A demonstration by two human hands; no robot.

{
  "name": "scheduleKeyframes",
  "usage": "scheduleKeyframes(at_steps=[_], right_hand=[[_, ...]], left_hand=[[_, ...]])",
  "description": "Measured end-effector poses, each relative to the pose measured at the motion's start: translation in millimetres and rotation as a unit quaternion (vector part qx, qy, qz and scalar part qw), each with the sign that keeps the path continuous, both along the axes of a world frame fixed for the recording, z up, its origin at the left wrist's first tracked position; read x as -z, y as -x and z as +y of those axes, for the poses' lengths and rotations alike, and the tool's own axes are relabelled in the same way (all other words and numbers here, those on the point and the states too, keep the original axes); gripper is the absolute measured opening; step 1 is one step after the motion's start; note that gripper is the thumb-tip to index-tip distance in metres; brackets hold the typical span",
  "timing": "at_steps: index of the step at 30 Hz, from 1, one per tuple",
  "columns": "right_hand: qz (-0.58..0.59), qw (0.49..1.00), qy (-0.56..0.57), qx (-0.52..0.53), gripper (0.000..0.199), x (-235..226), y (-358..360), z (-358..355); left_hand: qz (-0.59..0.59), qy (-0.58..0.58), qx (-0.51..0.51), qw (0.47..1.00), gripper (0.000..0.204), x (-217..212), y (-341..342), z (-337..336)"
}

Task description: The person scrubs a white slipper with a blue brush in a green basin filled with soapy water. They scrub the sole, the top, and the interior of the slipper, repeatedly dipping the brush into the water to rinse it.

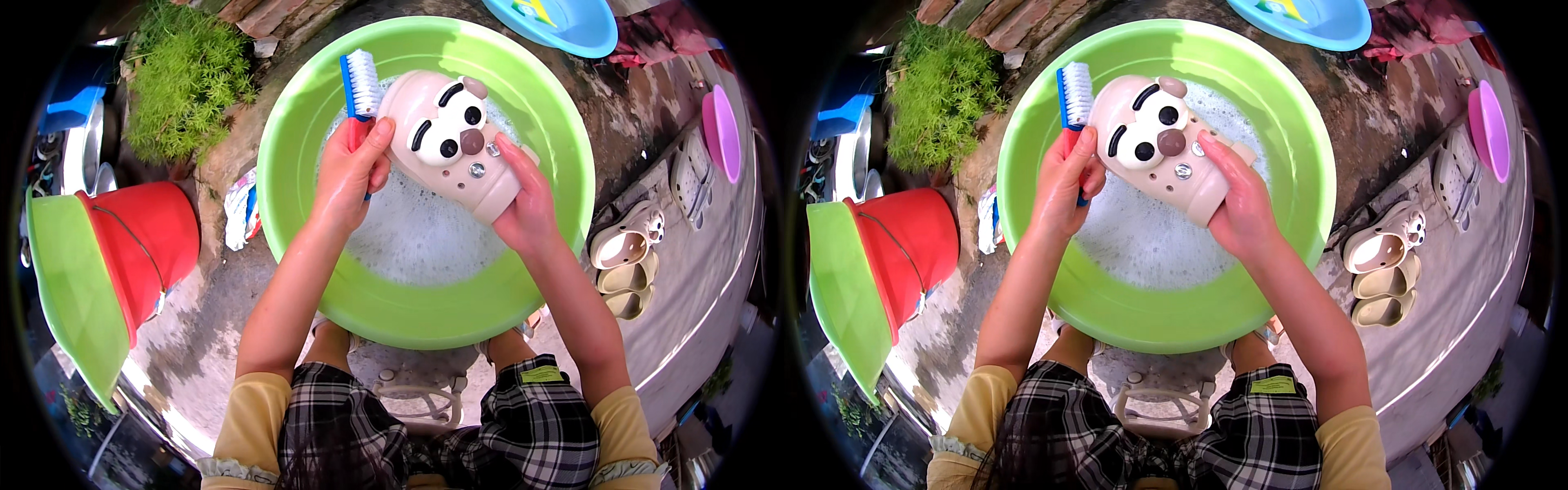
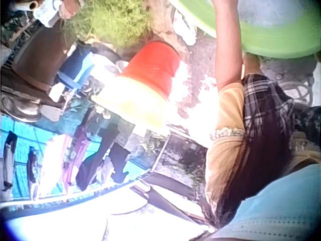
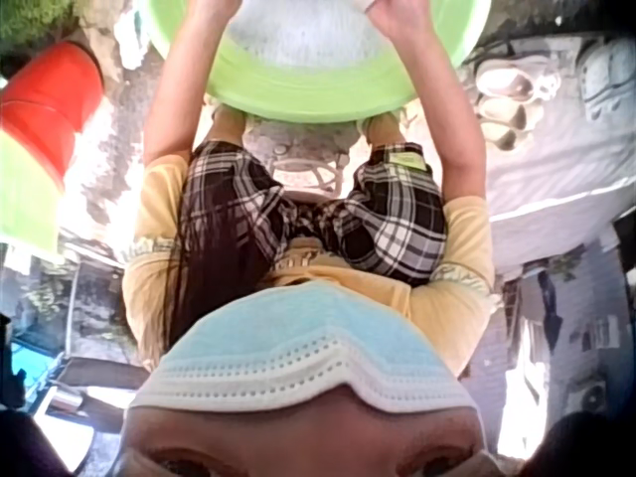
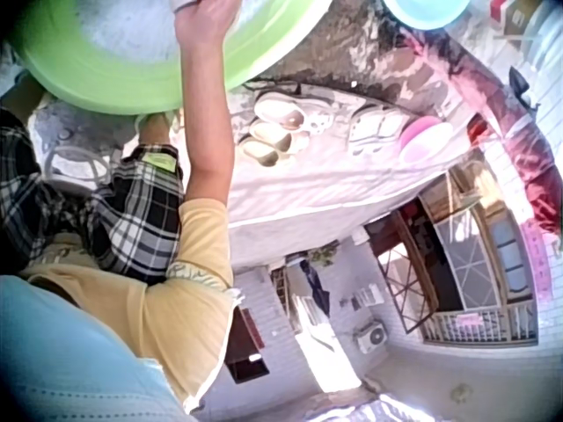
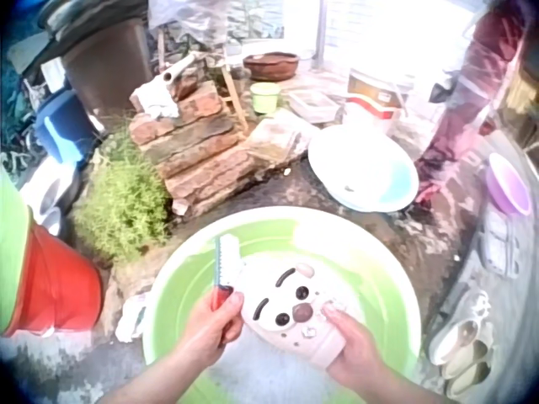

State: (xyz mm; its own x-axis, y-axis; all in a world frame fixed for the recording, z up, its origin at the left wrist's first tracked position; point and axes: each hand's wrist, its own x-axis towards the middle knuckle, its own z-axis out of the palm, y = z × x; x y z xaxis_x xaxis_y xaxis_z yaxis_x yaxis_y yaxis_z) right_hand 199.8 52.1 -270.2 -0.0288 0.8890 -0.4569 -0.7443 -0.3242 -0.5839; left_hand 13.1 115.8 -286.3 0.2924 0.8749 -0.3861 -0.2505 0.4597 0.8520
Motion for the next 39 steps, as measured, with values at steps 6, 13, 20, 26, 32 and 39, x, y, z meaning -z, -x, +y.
scheduleKeyframes(at_steps=[6, 13, 20, 26, 32, 39], right_hand=[[0.028, 0.999, 0.014, 0.005, 0.044, -8.9, -1.0, 3.7], [0.086, 0.995, 0.056, 0.018, 0.047, 1.6, -4.1, 4.4], [0.19, 0.981, 0.014, 0.031, 0.067, 10.5, -8.9, 10.0], [0.143, 0.988, -0.055, 0.026, 0.067, 8.4, -9.2, 18.1], [0.102, 0.994, -0.04, 0.025, 0.062, 4.9, 13.4, 9.7], [0.063, 0.994, -0.087, 0.036, 0.072, 10.9, -14.2, 25.5]], left_hand=[[0.037, -0.045, 0.012, 0.998, 0.042, -7.1, -5.6, -2.3], [0.106, -0.031, 0.03, 0.993, 0.04, -12.6, -11.5, -3.6], [0.31, -0.341, -0.081, 0.883, 0.04, 25.0, -6.5, -9.1], [0.319, -0.443, 0.18, 0.819, 0.05, 16.0, -26.9, -62.6], [0.403, -0.313, 0.212, 0.834, 0.041, -16.4, -53.8, -21.6], [0.455, -0.327, 0.244, 0.792, 0.045, 8.1, -28.4, -59.4]])
